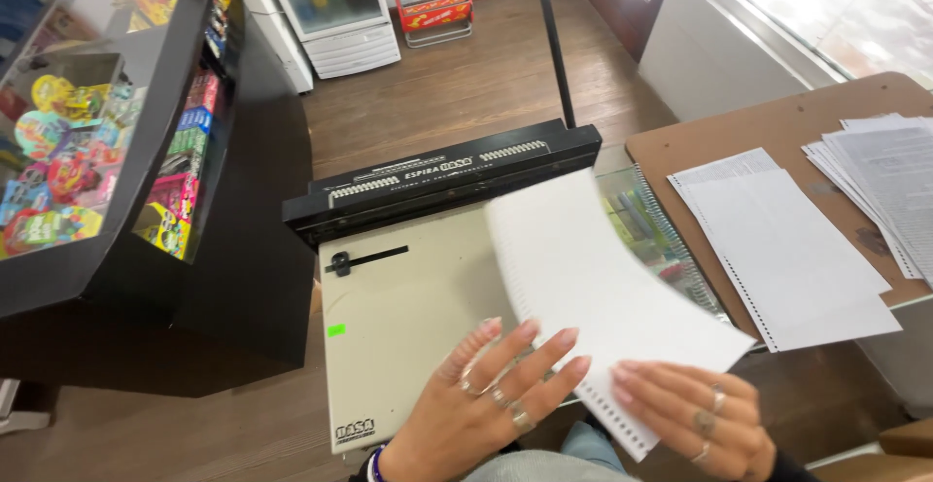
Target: Using a manual binding machine to punch holes in stacks of paper
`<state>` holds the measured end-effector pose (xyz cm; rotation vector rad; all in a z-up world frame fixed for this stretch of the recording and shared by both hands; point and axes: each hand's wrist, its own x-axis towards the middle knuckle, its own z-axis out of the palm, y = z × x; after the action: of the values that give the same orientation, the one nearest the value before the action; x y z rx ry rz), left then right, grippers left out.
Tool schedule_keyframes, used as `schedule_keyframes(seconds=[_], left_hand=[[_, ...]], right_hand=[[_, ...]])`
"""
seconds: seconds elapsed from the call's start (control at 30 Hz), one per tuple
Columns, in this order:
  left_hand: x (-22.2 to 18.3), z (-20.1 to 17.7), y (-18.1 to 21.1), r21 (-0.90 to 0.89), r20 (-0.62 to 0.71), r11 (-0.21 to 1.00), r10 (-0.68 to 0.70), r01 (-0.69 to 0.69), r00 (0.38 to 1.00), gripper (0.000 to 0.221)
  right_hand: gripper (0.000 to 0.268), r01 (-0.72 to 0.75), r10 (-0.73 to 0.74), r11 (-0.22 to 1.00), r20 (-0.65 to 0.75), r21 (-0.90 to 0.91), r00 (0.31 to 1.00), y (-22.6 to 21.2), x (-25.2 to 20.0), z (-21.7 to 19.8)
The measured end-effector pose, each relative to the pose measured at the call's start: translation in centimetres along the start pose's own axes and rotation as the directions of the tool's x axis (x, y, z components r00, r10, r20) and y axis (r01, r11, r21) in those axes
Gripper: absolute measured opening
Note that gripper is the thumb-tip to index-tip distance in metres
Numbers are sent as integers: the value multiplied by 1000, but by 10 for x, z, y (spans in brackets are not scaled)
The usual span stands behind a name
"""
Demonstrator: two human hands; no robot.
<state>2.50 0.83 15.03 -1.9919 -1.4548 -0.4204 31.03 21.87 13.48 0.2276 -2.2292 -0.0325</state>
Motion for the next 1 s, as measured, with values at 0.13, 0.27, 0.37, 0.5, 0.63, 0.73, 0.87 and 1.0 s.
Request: schedule_keyframes(seconds=[0.13,0.27,0.37,0.5,0.63,0.73,0.87,1.0], left_hand=[[-4,10,-17,-153,76,988,13,-1,997,38],[-42,26,-35,-215,174,969,-84,121,981,36],[-59,36,-39,-221,319,959,-99,176,942,59],[-71,63,-29,-180,418,966,-96,186,903,84],[-60,81,-26,-177,418,960,-124,215,900,92],[-47,91,-22,-54,468,991,-84,124,880,99],[-39,102,-13,-112,493,945,-217,309,842,94],[-32,99,-12,-69,494,902,-340,425,800,89]], right_hand=[[73,-100,106,982,-34,160,994,-31,26,16],[65,-178,212,945,-97,275,973,-19,29,24],[32,-1,29,922,-67,387,997,21,18,46],[20,3,34,874,-66,486,997,61,-2,85],[28,-80,1,823,140,563,990,97,-4,93],[18,-107,-35,772,210,626,977,113,-8,104],[32,-146,21,830,232,537,972,127,-16,88],[84,-187,93,929,288,318,953,134,-37,61]])
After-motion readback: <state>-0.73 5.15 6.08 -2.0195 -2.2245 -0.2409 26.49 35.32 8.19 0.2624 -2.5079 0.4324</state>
